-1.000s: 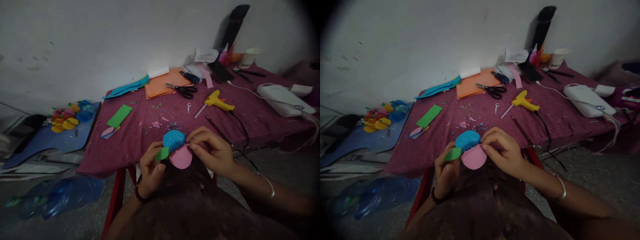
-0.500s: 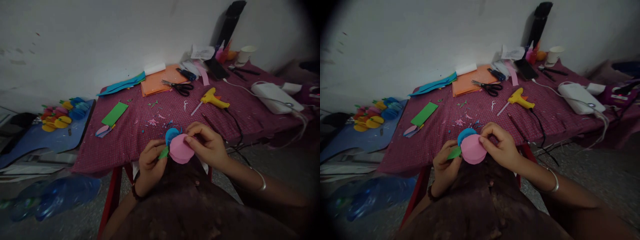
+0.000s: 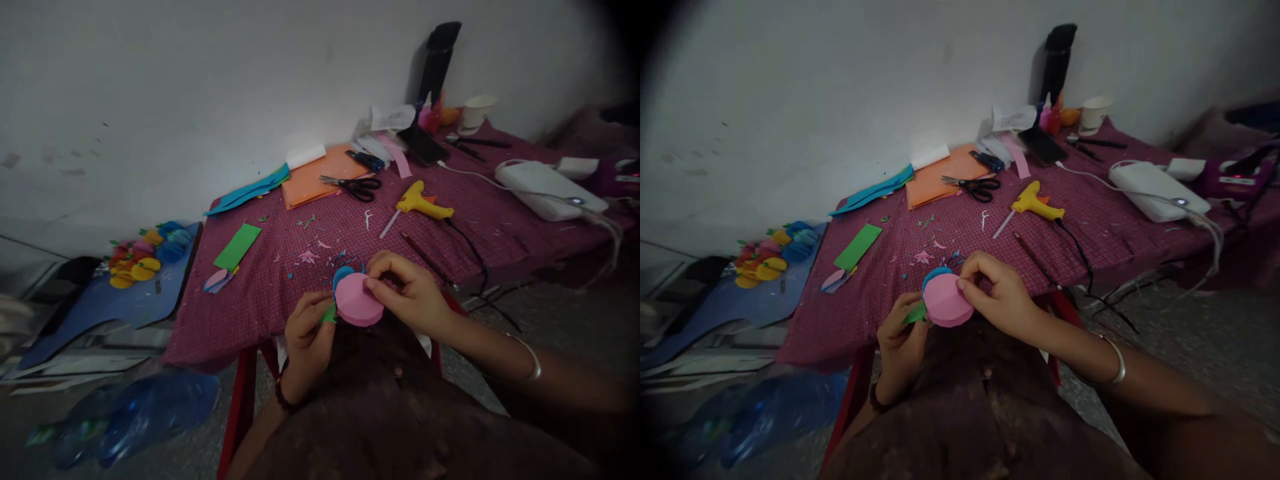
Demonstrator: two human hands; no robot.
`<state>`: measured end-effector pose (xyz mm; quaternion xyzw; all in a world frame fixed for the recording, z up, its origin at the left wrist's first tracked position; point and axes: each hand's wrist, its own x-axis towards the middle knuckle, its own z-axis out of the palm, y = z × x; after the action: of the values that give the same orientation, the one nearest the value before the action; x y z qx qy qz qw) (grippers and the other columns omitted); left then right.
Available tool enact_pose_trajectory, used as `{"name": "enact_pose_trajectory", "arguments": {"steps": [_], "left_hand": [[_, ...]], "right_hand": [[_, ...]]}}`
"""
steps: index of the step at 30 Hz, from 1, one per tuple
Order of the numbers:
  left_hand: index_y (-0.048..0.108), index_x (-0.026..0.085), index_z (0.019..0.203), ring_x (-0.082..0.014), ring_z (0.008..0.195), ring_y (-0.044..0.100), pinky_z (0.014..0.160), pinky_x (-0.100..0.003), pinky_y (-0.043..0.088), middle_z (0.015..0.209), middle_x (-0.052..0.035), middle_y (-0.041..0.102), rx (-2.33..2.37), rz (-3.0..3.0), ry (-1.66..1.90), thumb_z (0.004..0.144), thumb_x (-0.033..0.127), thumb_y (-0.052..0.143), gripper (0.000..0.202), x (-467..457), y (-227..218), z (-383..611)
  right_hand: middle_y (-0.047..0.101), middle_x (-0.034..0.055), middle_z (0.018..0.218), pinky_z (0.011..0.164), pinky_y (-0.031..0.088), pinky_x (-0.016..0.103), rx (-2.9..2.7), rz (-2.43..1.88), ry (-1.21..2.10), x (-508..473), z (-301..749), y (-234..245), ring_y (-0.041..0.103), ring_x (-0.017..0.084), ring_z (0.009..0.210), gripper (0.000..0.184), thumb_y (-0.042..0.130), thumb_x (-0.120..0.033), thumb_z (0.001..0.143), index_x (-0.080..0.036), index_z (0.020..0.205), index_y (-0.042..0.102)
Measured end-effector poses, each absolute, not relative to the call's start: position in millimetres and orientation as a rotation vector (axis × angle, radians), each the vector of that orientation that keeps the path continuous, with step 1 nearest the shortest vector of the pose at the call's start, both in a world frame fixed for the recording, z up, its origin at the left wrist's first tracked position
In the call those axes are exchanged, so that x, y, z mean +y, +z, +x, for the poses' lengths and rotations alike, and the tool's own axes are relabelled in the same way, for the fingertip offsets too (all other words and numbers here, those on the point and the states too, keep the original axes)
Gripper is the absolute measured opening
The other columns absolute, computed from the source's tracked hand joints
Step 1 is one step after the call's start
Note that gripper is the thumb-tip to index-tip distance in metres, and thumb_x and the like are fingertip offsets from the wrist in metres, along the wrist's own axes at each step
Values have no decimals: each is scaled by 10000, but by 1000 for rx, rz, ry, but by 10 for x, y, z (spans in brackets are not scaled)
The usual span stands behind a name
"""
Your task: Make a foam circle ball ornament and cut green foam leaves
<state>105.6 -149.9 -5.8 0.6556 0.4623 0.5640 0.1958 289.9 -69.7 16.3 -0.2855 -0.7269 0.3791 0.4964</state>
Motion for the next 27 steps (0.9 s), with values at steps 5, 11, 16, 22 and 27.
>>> {"name": "enact_pose_trajectory", "arguments": {"steps": [5, 11, 16, 22, 27], "left_hand": [[701, 241, 1063, -166, 900, 619, 770, -300, 504, 1017, -65, 668, 1315, 1889, 1554, 844, 93, 536, 311, -1499, -72, 1046], [708, 238, 1038, -152, 876, 615, 745, -272, 493, 1001, -53, 659, 1297, 1903, 1514, 829, 51, 518, 339, -1513, -12, 1048], [701, 225, 1029, -168, 901, 611, 754, -286, 488, 1022, -61, 647, 1288, 1932, 1476, 830, 93, 528, 295, -1533, 14, 1033], [682, 234, 1069, -167, 902, 606, 765, -295, 488, 1019, -58, 633, 1246, 2028, 1421, 839, 122, 521, 303, -1542, 67, 1023], [687, 224, 1042, -159, 860, 609, 728, -287, 496, 976, -58, 626, 1231, 2062, 1405, 836, 105, 512, 296, -1526, 116, 1053]], "right_hand": [[551, -2, 742, 637, 420, 267, -1754, -720, 958, -700, 2911, 175, 531, 129, 697, 98, 565, -140, 843, -195, 765, 540], [548, -1, 745, 639, 415, 266, -1762, -713, 994, -701, 2916, 195, 520, 130, 699, 92, 561, -144, 841, -194, 766, 541], [543, -3, 744, 643, 412, 261, -1781, -702, 1003, -692, 2926, 196, 516, 127, 703, 97, 562, -147, 842, -192, 761, 532], [546, -4, 732, 622, 403, 252, -1839, -720, 1026, -671, 2947, 210, 512, 120, 681, 95, 569, -148, 831, -184, 747, 541], [538, -7, 719, 602, 393, 247, -1869, -735, 1056, -662, 2957, 220, 502, 115, 663, 103, 566, -154, 830, -181, 735, 535]]}}
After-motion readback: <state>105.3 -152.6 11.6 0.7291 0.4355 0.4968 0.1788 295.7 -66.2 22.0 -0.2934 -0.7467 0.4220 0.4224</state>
